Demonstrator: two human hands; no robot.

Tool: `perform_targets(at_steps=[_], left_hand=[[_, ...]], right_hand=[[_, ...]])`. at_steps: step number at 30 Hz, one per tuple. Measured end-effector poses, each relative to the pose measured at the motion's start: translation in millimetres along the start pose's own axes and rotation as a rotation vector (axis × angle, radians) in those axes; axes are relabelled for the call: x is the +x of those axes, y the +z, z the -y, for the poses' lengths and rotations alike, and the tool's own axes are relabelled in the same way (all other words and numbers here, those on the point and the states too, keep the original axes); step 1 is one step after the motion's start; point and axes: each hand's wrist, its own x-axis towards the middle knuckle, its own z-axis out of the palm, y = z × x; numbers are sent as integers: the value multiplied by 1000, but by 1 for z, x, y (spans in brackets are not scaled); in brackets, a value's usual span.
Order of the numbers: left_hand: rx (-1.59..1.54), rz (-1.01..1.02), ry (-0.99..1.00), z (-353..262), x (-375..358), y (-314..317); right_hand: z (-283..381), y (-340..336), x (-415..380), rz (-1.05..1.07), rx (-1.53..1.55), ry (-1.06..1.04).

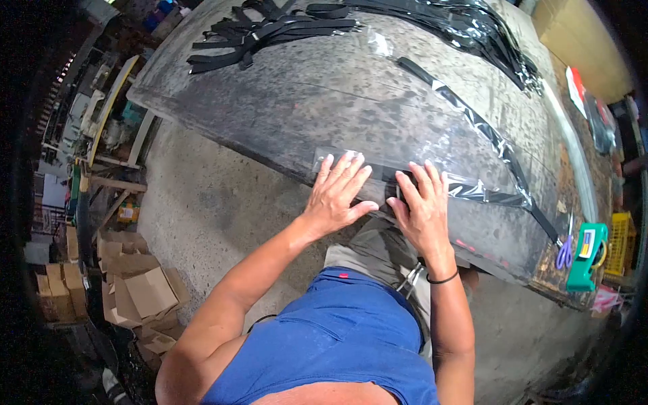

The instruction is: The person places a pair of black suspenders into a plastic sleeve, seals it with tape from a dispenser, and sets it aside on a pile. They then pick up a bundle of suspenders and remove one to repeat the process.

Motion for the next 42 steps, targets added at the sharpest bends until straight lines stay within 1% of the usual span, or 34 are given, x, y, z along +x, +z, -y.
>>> perform_targets(at_steps=[2, 10, 16, 23, 27, 33, 36, 39, 40, 42], left_hand=[[-11, 38, -13, -1, 3, -4], [-18, 72, 18, -1, 6, -6], [-28, 93, 26, -2, 7, -6], [-52, 105, 48, -13, 13, -14], [-40, 128, 28, -11, 9, -8], [-12, 107, 77, -6, 5, -1], [12, 107, 90, -5, 4, 0], [52, 112, 92, -5, 3, 3], [66, 107, 95, -5, 3, 3], [78, 102, 102, -5, 2, 4]], right_hand=[[-1, 0, 0, 11, 4, 6], [3, 3, 4, 47, -9, -17], [9, 2, 9, 124, -89, -52], [11, 3, 9, 152, -91, -16], [10, 4, 9, 145, -100, -20], [8, 3, 7, 94, -93, -61], [8, -9, -3, -23, 54, -18], [-2, -34, -33, -143, 218, 66], [-8, -45, -48, -175, 202, 113], [-19, -70, -80, -234, 260, 350]])
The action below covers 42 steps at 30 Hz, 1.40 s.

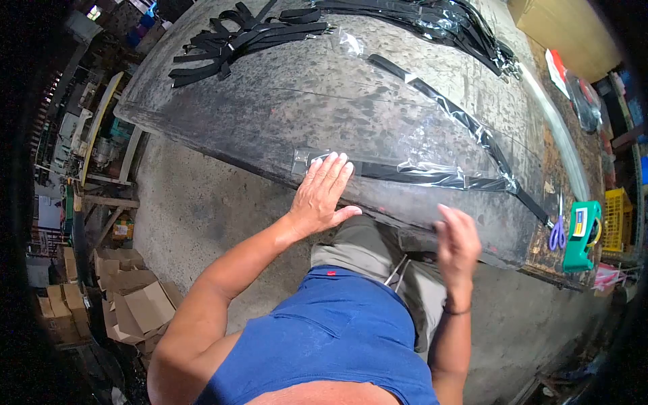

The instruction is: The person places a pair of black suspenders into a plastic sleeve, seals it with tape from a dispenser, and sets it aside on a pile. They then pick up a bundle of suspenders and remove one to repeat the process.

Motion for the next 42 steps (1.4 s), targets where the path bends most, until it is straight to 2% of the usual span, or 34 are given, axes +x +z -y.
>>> perform_targets(at_steps=[2, 5, 6, 7, 9, 14, 16, 18, 19, 20, 22, 26, 27, 28, 30, 34, 36, 37, 42], left_hand=[[13, -1, 7, 1, 0, 0], [17, 16, 10, 1, -1, 1], [28, 19, 11, 0, 0, 0], [39, 19, 12, 0, 0, 0], [39, 18, 14, 0, 1, 1], [41, 61, 21, -5, 7, -11], [2, 66, 57, -6, 14, -17], [10, 38, 89, -9, 15, -15], [34, 29, 85, -6, 10, -11], [73, 48, 60, -2, 4, -3], [79, 72, 44, 3, 3, 3], [104, 44, 68, 4, -1, 6], [121, 50, 63, 4, -1, 6], [118, 47, 71, 3, -1, 7], [142, 71, 47, 3, -1, 6], [136, 65, 42, 2, -1, 6], [129, 58, 48, 3, -1, 7], [125, 57, 44, 3, -2, 7], [118, 65, 39, 1, -1, 6]], right_hand=[[-39, -38, -25, -141, -57, 91], [-87, -103, -59, -413, 83, 436], [-99, -127, -67, -485, 27, 391], [-106, -153, -75, -527, -14, 460], [-123, -191, -87, -691, -52, 458], [-166, -266, -120, -756, -26, 491], [-122, -267, -91, -831, -159, 606], [-150, -298, -97, -962, 34, 512], [-169, -317, -98, -959, 124, 467], [-163, -323, -87, -986, 127, 495], [-187, -342, -77, -934, 136, 568], [-206, -360, -49, -765, -99, 752], [-223, -367, -48, -733, -179, 718], [-223, -374, -41, -647, -173, 853], [-241, -380, -34, -553, -224, 910], [-260, -389, -25, -449, -236, 957], [-265, -392, -21, -291, -198, 952], [-260, -392, -16, -308, -145, 1046], [-261, -395, -3, -374, -124, 982]])
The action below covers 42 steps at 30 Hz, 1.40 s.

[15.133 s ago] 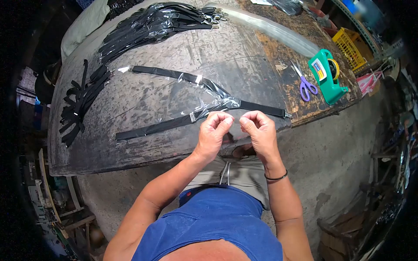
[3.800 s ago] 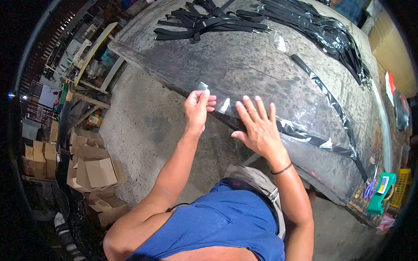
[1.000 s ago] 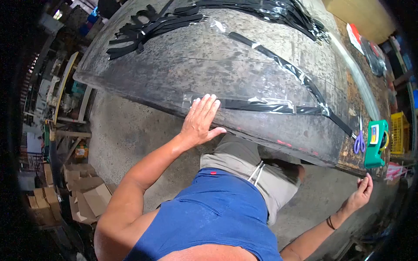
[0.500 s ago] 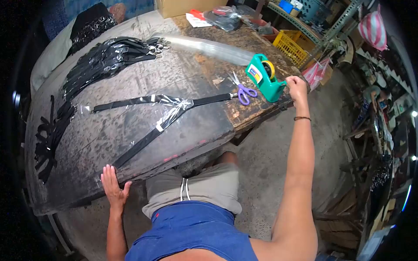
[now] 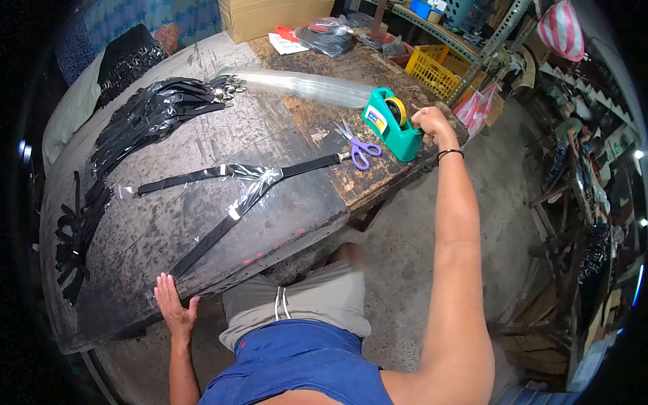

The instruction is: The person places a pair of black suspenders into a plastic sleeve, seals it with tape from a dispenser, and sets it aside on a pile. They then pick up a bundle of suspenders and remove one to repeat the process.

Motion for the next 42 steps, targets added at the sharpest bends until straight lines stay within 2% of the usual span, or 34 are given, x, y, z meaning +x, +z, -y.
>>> perform_targets(at_steps=[4, 8, 10, 12, 15, 19, 21, 24, 26, 27, 28, 31, 33, 34, 36, 38, 42], left_hand=[[-2, 7, -11, -1, 0, -1], [-11, 5, -22, -3, 1, -3], [-14, 5, -20, -2, 1, -1], [-15, 5, -14, -2, 1, -1], [-19, 7, -19, -2, 1, -2], [-12, 14, -29, -3, 1, -1], [-4, 24, -33, -2, 1, -2], [1, 1, -5, 1, 0, 2], [1, -38, 12, 2, 0, 4], [0, -24, -2, 1, 0, 3], [14, 1, -5, 0, 2, 4], [26, -23, 1, 1, 1, 3], [27, -25, -2, 1, 2, 5], [36, -4, -5, 0, 2, 5], [25, -13, -3, -1, 3, 3], [45, -5, -5, -2, 4, 2], [21, -41, 4, -1, 4, 4]], right_hand=[[8, -5, -14, -106, -95, -58], [-8, -4, -35, -115, 124, -19], [-14, -1, -48, -110, 384, 52], [-18, 1, -55, -101, 363, 82], [-26, 5, -58, -68, 582, 120], [-28, 7, -61, -55, 595, 123], [-31, 8, -53, -106, 459, 52], [-56, 3, -18, -225, -135, -207], [-30, 8, -59, -388, -481, -130], [-44, 7, -58, -418, -471, -72], [-54, 9, -62, -447, -476, -134], [-76, 29, -103, -283, -308, -129], [-96, 51, -144, 75, 292, -218], [-87, 68, -179, 160, 273, -180], [-84, 101, -228, 339, 450, -102], [-65, 127, -257, 409, 518, -70], [13, 162, -282, 582, 543, -218]])
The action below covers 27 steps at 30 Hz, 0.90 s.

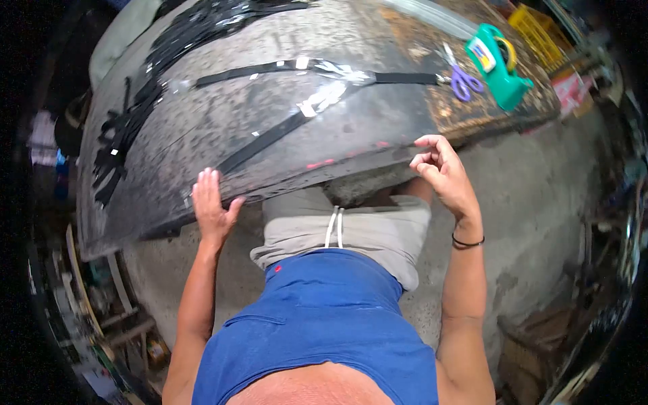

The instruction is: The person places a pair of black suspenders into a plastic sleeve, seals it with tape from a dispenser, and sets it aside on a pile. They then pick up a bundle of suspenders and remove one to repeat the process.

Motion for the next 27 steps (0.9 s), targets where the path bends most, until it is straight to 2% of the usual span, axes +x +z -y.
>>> perform_targets(at_steps=[4, 9, 12, 24, 25, 27], left_hand=[[22, -5, 8, -1, 0, -1], [-35, -31, -43, -1, -3, 0], [-49, -52, -51, -1, -4, 0], [-140, -129, -52, 0, -7, 2], [-154, -145, -56, 0, -7, 3], [-138, -152, -69, 0, -7, 5]], right_hand=[[44, 60, 29, 222, -78, -113], [59, 136, 62, 422, -96, -233], [65, 169, 67, 479, -68, -148], [56, 295, 96, 772, -279, -338], [54, 304, 96, 776, -339, -411], [57, 316, 88, 817, -357, -359]])
